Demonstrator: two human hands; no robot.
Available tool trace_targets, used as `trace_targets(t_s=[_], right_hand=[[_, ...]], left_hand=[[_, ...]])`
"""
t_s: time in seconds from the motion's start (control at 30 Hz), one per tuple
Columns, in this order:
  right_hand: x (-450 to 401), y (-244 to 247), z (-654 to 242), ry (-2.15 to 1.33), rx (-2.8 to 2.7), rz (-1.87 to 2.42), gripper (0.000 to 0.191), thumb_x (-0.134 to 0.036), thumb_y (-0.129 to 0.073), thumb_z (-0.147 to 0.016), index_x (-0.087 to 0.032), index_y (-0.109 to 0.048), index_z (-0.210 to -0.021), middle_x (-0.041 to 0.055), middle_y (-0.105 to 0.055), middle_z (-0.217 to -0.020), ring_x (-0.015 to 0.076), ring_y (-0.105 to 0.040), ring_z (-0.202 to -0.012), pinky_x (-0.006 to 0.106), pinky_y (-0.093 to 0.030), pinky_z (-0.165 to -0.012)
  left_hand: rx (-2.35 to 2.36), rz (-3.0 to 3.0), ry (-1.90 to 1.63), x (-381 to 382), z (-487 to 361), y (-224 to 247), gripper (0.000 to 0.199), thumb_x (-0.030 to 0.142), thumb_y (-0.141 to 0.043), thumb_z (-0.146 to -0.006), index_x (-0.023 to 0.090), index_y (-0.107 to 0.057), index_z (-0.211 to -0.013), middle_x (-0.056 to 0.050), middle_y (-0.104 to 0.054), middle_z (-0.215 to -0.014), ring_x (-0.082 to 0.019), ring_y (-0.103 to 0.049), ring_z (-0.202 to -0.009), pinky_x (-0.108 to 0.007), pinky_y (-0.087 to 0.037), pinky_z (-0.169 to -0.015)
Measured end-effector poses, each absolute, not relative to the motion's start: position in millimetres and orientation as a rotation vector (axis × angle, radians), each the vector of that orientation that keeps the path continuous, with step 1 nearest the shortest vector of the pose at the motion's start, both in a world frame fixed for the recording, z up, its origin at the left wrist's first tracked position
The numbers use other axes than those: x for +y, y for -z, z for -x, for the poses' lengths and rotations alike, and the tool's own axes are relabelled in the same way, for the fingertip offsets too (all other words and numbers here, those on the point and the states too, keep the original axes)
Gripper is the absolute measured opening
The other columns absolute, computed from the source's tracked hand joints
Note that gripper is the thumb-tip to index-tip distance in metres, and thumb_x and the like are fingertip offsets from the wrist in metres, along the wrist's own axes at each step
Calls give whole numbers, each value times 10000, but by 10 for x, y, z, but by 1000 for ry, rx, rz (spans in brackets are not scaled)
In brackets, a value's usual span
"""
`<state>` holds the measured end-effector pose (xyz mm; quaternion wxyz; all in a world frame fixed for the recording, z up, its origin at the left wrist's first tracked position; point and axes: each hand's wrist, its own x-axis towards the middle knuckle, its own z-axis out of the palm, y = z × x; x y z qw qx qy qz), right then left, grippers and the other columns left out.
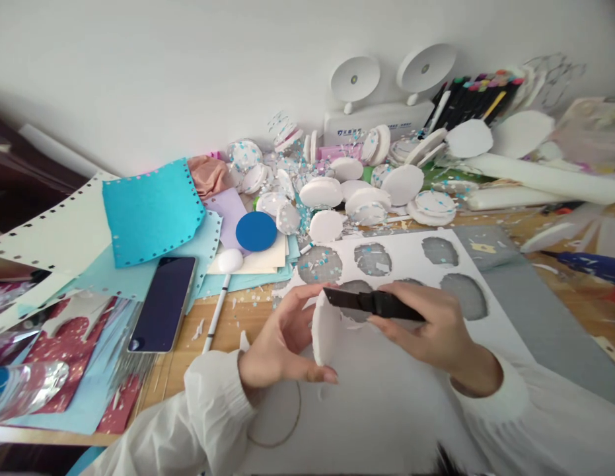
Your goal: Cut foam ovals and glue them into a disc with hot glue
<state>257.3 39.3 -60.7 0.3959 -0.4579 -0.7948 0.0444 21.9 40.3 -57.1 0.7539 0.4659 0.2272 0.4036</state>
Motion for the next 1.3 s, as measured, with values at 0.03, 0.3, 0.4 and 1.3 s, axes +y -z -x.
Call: trace_targets(t_s=[0.03,0.3,0.4,1.3], right_hand=[[380,599,-2562,-116,-2019,1138,234,-412,-624,-851,-184,-615,-901,55,-722,-746,177,-681,-617,275,-510,-574],[257,528,-2393,-140,-2142,1029,271,-459,-603,-852,-188,-610,-851,39,-695,-683,163,-633,-561,288,-440,-517],[266,550,-2406,-170,-2145,1036,256,-436,-633,-838,-183,-616,-863,26,-689,-691,156,-635,-576,282,-440,-534],[247,568,-2355,-230,-2119,1086,313,-487,-627,-837,-174,-638,-818,32,-680,-653,154,-620,-545,273,-448,-533]], left_hand=[[493,-1021,-874,405,-220,574,810,106,-861,-564,299,-531,-1278,-115,-460,-1454,-321,-517,-1252,-451,-464,-973],[414,-1084,-759,401,-223,640,902,87,-826,-615,383,-419,-1363,-89,-410,-1460,-294,-523,-1223,-460,-434,-1000],[407,-1053,-728,386,-216,634,950,130,-878,-549,380,-426,-1347,-77,-438,-1435,-302,-497,-1242,-464,-410,-1011],[520,-916,-710,372,-203,644,901,219,-911,-536,325,-504,-1332,-106,-553,-1357,-343,-499,-1264,-513,-381,-1038]])
